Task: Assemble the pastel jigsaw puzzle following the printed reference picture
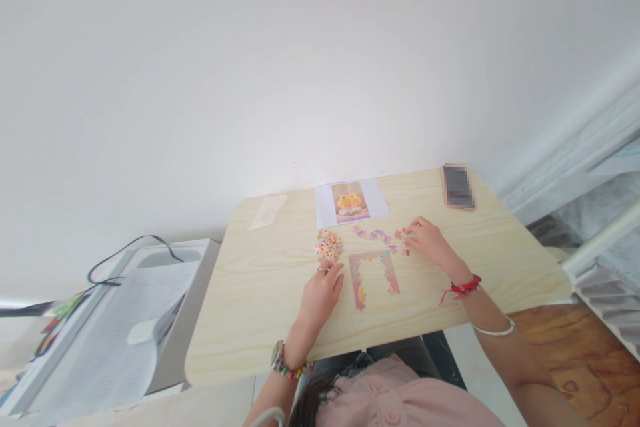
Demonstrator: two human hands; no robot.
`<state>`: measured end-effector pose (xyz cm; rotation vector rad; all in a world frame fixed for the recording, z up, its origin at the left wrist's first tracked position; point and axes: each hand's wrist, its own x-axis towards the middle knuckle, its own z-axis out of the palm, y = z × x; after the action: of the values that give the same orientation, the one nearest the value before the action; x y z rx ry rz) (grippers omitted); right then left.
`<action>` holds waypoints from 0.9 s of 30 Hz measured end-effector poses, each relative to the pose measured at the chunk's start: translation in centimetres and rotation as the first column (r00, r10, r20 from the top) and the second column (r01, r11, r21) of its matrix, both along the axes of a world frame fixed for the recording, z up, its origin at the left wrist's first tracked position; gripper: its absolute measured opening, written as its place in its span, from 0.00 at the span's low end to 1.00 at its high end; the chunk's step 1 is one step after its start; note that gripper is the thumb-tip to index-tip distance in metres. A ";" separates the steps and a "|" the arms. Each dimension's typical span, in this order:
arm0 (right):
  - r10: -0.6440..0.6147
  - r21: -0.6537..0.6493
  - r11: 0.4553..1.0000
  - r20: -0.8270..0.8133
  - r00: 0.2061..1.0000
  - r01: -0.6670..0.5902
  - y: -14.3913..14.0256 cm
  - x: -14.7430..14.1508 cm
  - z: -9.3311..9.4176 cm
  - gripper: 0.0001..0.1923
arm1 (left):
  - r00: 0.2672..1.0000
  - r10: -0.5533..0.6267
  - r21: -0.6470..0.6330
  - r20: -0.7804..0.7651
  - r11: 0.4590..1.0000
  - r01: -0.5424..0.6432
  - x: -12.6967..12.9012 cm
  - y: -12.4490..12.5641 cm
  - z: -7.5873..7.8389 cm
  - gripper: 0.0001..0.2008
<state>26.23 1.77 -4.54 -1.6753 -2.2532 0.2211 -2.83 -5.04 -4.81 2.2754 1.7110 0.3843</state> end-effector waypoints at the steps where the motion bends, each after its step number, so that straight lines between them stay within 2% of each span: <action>1: -0.003 -0.001 1.000 -0.004 1.000 0.003 0.1 -0.3 0.2 0.07 | 1.000 -0.001 0.005 0.002 1.000 0.001 0.0 0.0 0.0 0.13; 7: -0.101 0.022 0.995 0.142 0.985 0.099 0.4 -2.3 0.2 0.12 | 1.000 0.005 -0.004 0.007 1.000 -0.004 0.1 -0.2 0.1 0.12; 10: -0.100 0.026 0.995 0.187 0.977 0.097 0.4 -2.6 -0.2 0.12 | 1.000 0.007 -0.004 0.010 1.000 -0.007 0.0 -0.2 0.1 0.12; 17: -0.088 0.024 0.996 0.106 0.990 0.086 -0.3 -2.3 0.5 0.11 | 1.000 0.016 -0.022 0.011 1.000 -0.016 -0.1 -0.4 0.5 0.13; 19: -0.040 0.025 0.999 0.074 0.996 0.038 -1.4 -2.5 1.1 0.09 | 1.000 0.009 -0.017 0.006 1.000 -0.009 0.0 -0.6 0.7 0.13; 23: 0.147 -0.012 0.989 0.083 0.986 -0.147 -4.9 -3.3 1.8 0.07 | 1.000 -0.003 -0.021 -0.008 1.000 0.003 0.2 -1.0 1.0 0.13; 27: 0.219 -0.057 0.976 0.173 0.960 -0.212 -8.3 -3.1 1.3 0.05 | 1.000 -0.024 -0.032 -0.008 0.999 0.023 0.4 -1.5 1.1 0.13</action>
<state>23.15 -6.51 -3.23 -1.5192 -2.5828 0.1704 -2.39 -6.54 -3.76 2.2755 1.6805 0.3413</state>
